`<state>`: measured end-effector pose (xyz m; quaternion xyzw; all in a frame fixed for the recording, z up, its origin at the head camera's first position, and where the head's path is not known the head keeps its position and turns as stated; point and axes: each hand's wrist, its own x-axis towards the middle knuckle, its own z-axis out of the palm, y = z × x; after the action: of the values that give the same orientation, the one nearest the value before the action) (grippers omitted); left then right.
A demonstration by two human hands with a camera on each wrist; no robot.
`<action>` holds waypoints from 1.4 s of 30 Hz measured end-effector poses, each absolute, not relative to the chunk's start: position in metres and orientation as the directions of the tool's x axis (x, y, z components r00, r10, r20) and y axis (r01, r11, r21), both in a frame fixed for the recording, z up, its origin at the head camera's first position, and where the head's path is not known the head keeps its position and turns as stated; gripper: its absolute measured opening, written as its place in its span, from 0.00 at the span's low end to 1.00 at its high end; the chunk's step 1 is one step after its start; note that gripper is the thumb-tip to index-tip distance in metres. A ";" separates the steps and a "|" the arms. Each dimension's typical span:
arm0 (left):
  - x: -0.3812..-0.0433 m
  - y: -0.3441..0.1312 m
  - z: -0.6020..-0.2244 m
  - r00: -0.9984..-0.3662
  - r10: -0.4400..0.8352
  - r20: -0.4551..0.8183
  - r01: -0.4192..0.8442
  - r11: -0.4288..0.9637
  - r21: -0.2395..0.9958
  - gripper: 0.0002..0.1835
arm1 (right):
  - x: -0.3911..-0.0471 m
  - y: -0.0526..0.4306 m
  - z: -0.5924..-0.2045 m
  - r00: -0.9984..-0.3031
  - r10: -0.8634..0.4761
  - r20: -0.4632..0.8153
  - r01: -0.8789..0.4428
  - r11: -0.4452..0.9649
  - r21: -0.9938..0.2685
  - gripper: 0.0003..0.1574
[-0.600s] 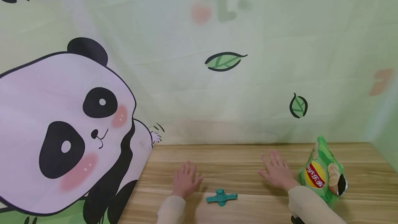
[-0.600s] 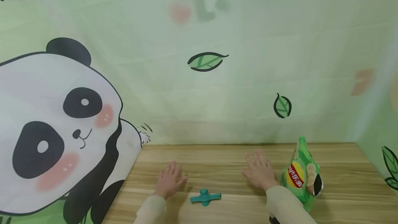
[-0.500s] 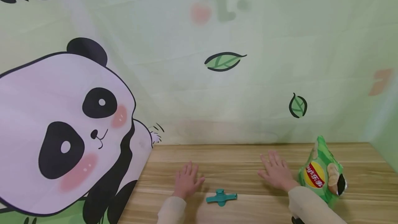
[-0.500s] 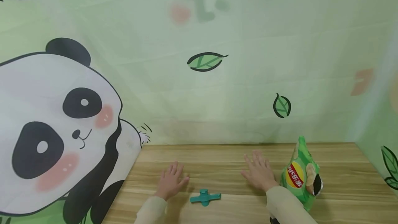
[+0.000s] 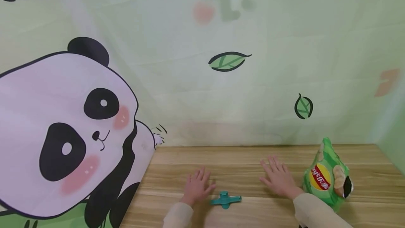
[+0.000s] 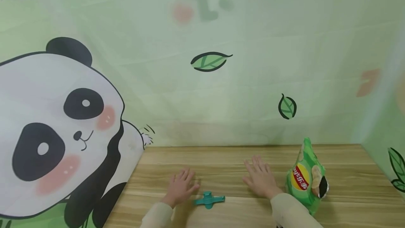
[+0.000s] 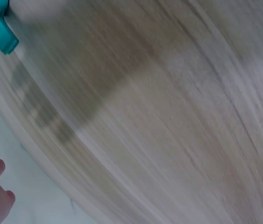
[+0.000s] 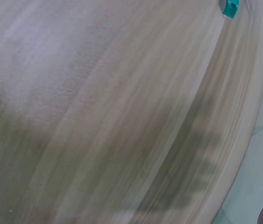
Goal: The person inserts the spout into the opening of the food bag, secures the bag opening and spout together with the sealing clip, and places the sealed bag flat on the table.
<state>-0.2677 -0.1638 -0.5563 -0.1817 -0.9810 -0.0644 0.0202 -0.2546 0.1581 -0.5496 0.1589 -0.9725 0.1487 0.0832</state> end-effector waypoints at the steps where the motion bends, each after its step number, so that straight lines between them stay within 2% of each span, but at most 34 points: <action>1: -0.267 -0.163 -0.557 -0.929 0.364 0.065 0.369 0.922 0.117 0.33 | -0.254 0.158 -0.550 -0.934 -0.285 0.215 -0.336 0.905 -0.262 0.38; 13: -0.263 -0.147 -0.558 -0.876 0.477 0.067 0.481 0.872 0.087 0.32 | -0.246 0.154 -0.558 -0.912 -0.318 0.260 -0.382 0.889 -0.252 0.37; 26: -0.259 -0.132 -0.564 -0.848 0.526 0.070 0.530 0.844 0.081 0.29 | -0.238 0.146 -0.572 -0.899 -0.347 0.265 -0.412 0.878 -0.245 0.37; 35: -0.256 -0.125 -0.570 -0.866 0.499 0.028 0.498 0.859 0.118 0.28 | -0.232 0.141 -0.575 -0.905 -0.352 0.238 -0.409 0.874 -0.263 0.37; 42: -0.257 -0.122 -0.575 -0.870 0.490 0.049 0.491 0.856 0.164 0.27 | -0.228 0.141 -0.578 -0.894 -0.367 0.256 -0.433 0.855 -0.286 0.36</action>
<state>-0.2570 -0.1223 -0.5751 -0.2546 -0.9632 -0.0858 0.0030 -0.2277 0.1406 -0.5783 0.2089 -0.9582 0.1703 0.0964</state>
